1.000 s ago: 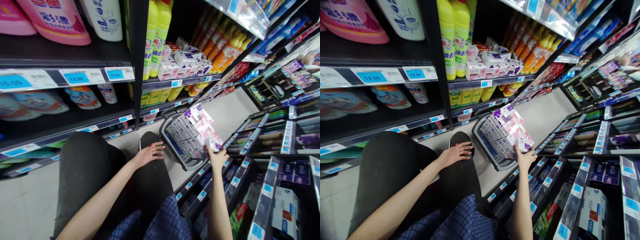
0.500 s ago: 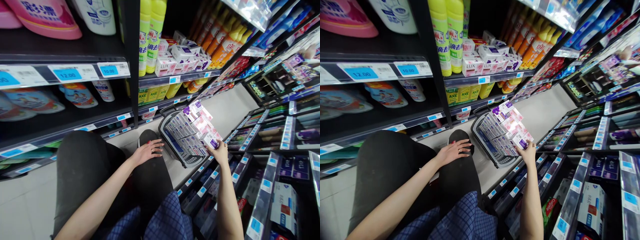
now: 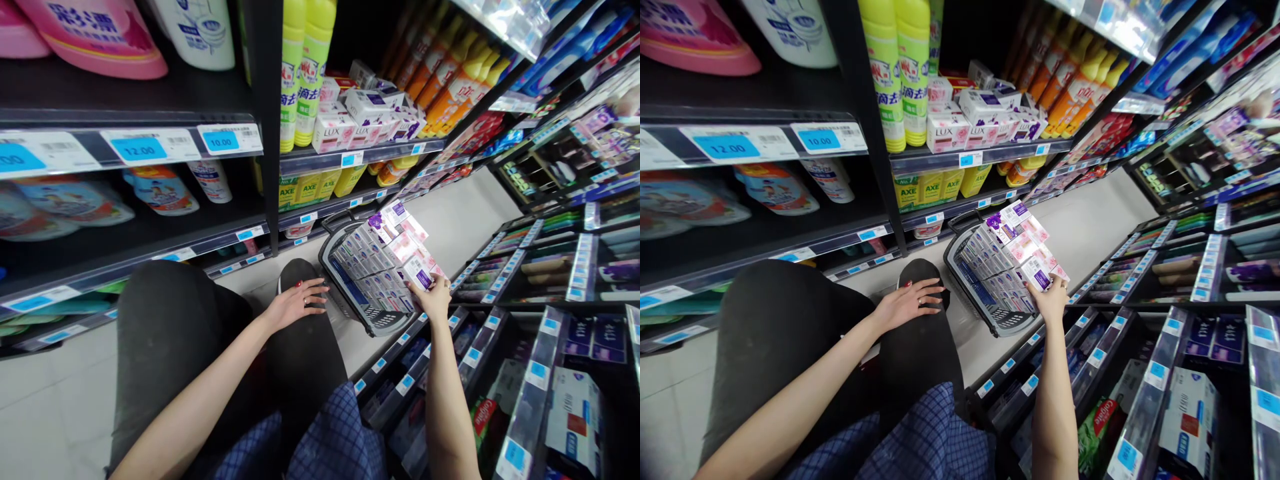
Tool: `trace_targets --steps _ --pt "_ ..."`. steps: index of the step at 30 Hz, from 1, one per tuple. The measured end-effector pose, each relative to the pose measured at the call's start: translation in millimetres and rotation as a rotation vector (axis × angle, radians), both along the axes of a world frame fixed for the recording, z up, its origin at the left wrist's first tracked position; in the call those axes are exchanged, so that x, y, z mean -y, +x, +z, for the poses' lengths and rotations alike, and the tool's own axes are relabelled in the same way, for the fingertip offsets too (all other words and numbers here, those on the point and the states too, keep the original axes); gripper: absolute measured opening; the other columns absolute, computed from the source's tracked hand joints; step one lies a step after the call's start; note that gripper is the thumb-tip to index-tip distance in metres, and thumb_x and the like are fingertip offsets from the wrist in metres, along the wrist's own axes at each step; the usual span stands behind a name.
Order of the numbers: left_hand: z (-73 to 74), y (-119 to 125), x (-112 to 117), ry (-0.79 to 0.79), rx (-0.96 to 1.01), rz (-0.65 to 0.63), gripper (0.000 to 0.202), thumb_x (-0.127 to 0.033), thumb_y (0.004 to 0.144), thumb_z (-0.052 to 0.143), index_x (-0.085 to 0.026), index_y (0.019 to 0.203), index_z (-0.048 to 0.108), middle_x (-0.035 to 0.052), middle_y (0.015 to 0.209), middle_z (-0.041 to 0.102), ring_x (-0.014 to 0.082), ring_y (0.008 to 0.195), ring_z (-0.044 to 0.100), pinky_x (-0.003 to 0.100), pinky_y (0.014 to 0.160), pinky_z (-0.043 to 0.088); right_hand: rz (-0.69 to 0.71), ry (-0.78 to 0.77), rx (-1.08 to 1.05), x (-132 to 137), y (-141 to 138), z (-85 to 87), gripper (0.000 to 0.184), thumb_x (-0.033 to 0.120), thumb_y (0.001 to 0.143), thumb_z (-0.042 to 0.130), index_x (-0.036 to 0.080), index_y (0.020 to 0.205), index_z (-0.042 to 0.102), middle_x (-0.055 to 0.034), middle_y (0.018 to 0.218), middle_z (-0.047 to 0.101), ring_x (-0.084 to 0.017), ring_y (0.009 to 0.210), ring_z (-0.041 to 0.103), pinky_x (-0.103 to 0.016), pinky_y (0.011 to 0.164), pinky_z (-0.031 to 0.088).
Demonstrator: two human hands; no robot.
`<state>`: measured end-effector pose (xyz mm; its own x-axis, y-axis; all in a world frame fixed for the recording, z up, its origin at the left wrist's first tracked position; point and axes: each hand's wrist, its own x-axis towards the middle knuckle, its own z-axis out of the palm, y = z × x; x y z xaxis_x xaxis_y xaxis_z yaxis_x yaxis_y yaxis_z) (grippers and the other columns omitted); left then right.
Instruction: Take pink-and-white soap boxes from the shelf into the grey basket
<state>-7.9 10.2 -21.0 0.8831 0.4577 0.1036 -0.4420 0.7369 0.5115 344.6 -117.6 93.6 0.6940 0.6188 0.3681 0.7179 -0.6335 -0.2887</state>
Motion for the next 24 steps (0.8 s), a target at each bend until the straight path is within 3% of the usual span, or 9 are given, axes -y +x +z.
trace_targets --steps 14,24 --pt "0.1 -0.5 0.0 -0.007 0.001 0.002 0.056 -0.045 0.086 0.049 -0.014 0.133 0.045 0.0185 0.136 0.039 0.0288 0.111 0.048 0.055 0.098 0.034 0.01 0.045 -0.008 -1.3 2.1 -5.8 0.089 0.073 0.049 0.063 0.015 0.116 0.05 -0.0131 0.106 0.049 -0.025 0.089 0.05 -0.044 0.086 0.036" --pt "-0.6 0.5 -0.6 -0.018 -0.006 0.002 0.059 -0.046 0.085 0.05 -0.014 0.133 0.044 0.0187 0.137 0.039 0.0286 0.11 0.048 0.054 0.098 0.034 0.034 0.049 -0.023 1.6 2.7 -6.4 0.09 0.071 0.051 0.064 0.016 0.12 0.048 -0.0139 0.11 0.049 -0.026 0.095 0.051 -0.05 0.089 0.033"
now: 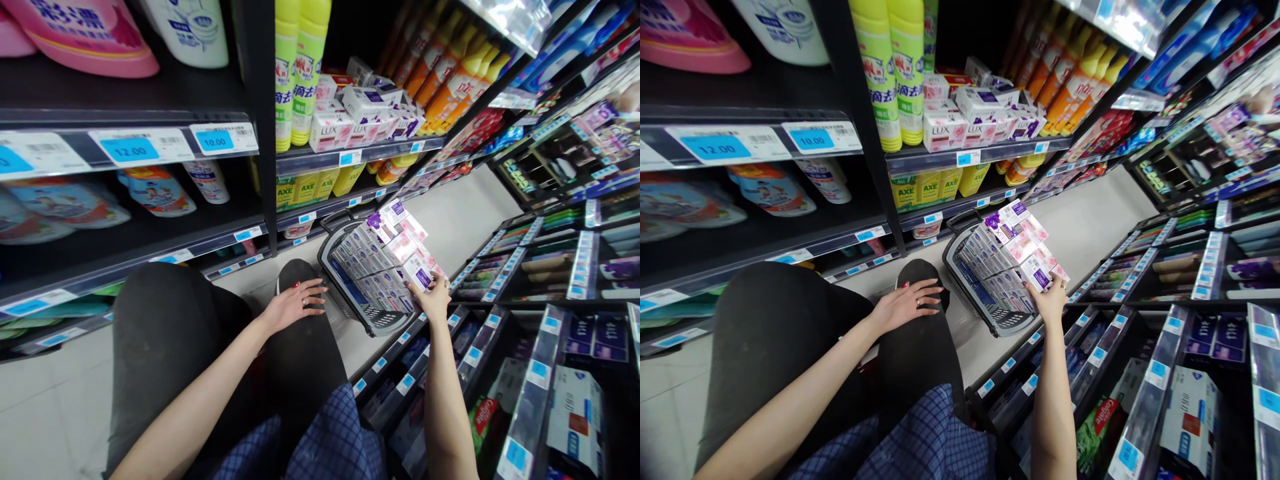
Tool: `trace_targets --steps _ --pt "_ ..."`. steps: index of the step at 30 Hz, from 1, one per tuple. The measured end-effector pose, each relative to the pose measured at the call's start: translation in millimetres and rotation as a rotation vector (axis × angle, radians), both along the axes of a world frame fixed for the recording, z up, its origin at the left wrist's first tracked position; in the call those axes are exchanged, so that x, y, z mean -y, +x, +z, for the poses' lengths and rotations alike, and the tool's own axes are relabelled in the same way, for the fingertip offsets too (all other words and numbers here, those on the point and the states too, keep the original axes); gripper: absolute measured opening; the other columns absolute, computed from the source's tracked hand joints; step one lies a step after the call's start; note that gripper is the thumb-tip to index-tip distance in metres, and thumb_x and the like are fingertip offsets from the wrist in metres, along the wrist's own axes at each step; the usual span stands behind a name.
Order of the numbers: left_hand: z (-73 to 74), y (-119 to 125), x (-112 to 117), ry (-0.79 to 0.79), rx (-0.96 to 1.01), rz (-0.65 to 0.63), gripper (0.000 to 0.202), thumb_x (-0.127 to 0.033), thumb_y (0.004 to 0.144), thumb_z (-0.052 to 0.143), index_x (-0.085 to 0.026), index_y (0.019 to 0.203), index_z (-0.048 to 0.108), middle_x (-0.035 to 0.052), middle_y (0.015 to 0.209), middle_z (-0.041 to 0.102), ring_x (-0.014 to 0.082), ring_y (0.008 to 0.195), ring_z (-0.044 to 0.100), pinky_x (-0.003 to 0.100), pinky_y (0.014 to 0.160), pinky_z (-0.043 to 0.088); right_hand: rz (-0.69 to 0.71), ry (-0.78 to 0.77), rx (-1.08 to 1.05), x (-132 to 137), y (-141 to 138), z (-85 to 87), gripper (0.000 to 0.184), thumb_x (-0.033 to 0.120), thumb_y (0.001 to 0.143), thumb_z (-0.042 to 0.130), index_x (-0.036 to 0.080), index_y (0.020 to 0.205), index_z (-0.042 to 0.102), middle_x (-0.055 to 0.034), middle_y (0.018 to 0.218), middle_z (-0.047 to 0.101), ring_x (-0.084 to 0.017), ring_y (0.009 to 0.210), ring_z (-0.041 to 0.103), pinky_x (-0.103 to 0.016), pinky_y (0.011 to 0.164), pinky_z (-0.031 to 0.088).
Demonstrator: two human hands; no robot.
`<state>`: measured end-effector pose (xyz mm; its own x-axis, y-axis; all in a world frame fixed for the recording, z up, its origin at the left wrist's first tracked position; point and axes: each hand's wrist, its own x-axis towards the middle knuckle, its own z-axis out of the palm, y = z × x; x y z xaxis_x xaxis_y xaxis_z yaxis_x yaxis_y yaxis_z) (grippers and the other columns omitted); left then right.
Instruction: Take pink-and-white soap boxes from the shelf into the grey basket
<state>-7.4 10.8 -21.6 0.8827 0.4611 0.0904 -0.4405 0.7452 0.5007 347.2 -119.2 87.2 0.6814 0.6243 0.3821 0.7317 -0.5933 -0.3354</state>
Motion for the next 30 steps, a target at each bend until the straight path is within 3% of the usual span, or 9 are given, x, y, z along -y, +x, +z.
trace_targets --steps 6,9,12,15,19,22,26,30 --pt "0.2 -0.1 -0.1 -0.009 0.003 0.001 0.059 -0.046 0.085 0.051 -0.013 0.134 0.044 0.0191 0.136 0.039 0.0291 0.111 0.048 0.054 0.098 0.034 0.01 -0.015 -0.005 6.1 -2.3 3.3 0.097 0.071 0.05 0.063 0.013 0.127 0.046 -0.0177 0.117 0.047 -0.03 0.101 0.05 -0.052 0.092 0.031" --pt "-3.1 1.7 1.9 -0.019 0.024 0.0 0.053 -0.044 0.087 0.047 -0.015 0.132 0.047 0.0181 0.136 0.04 0.0281 0.11 0.049 0.054 0.097 0.036 0.045 0.027 0.098 12.6 -8.2 12.1 0.093 0.071 0.059 0.057 0.012 0.13 0.044 -0.0202 0.122 0.045 -0.035 0.113 0.044 -0.053 0.096 0.03" --pt "-8.0 6.3 3.0 -0.03 0.048 -0.008 0.047 -0.043 0.09 0.044 -0.017 0.129 0.05 0.0169 0.134 0.042 0.027 0.108 0.051 0.053 0.095 0.037 0.136 0.122 0.198 9.0 -20.3 35.7 0.081 0.068 0.069 0.05 0.011 0.125 0.048 -0.0195 0.115 0.05 -0.033 0.105 0.05 -0.051 0.092 0.036" --pt "-10.0 11.6 2.8 -0.036 0.054 0.007 0.045 -0.043 0.09 0.043 -0.017 0.126 0.053 0.0171 0.132 0.043 0.0265 0.106 0.052 0.053 0.094 0.038 0.298 0.177 0.282 -16.2 -40.0 74.0 0.066 0.062 0.074 0.049 0.014 0.119 0.051 -0.0162 0.108 0.053 -0.028 0.091 0.056 -0.047 0.084 0.042" --pt "-7.1 14.4 3.7 -0.056 0.023 0.037 0.045 -0.042 0.088 0.048 -0.017 0.124 0.055 0.0176 0.13 0.044 0.0258 0.103 0.053 0.051 0.091 0.041 0.59 0.141 0.26 -89.1 -69.0 134.1 0.052 0.053 0.077 0.052 0.017 0.115 0.052 -0.0112 0.103 0.057 -0.021 0.081 0.056 -0.038 0.074 0.045" --pt "-4.7 15.1 4.6 -0.073 0.001 0.051 0.044 -0.043 0.086 0.052 -0.018 0.122 0.057 0.0167 0.128 0.046 0.0252 0.101 0.053 0.049 0.089 0.042 0.729 0.128 0.232 -166.4 -84.1 173.6 0.059 0.054 0.074 0.054 0.014 0.117 0.051 -0.0117 0.104 0.059 -0.02 0.077 0.055 -0.037 0.075 0.045" --pt "-4.4 17.0 5.3 -0.08 -0.008 0.073 0.045 -0.044 0.082 0.057 -0.019 0.12 0.059 0.0159 0.124 0.048 0.0247 0.099 0.053 0.048 0.088 0.043 0.616 0.15 0.2 -269.9 -100.2 207.0 0.083 0.06 0.064 0.059 0.001 0.121 0.047 -0.0228 0.115 0.053 -0.032 0.105 0.051 -0.045 0.092 0.038" --pt "-7.9 19.9 5.4 -0.071 -0.001 0.106 0.046 -0.043 0.078 0.062 -0.019 0.118 0.06 0.0166 0.122 0.049 0.0235 0.096 0.054 0.046 0.084 0.044 0.44 0.063 0.084 -339.9 -115.4 213.5 0.112 0.065 0.053 0.068 -0.012 0.127 0.035 -0.0359 0.127 0.039 -0.042 0.121 0.038 -0.049 0.099 0.03"
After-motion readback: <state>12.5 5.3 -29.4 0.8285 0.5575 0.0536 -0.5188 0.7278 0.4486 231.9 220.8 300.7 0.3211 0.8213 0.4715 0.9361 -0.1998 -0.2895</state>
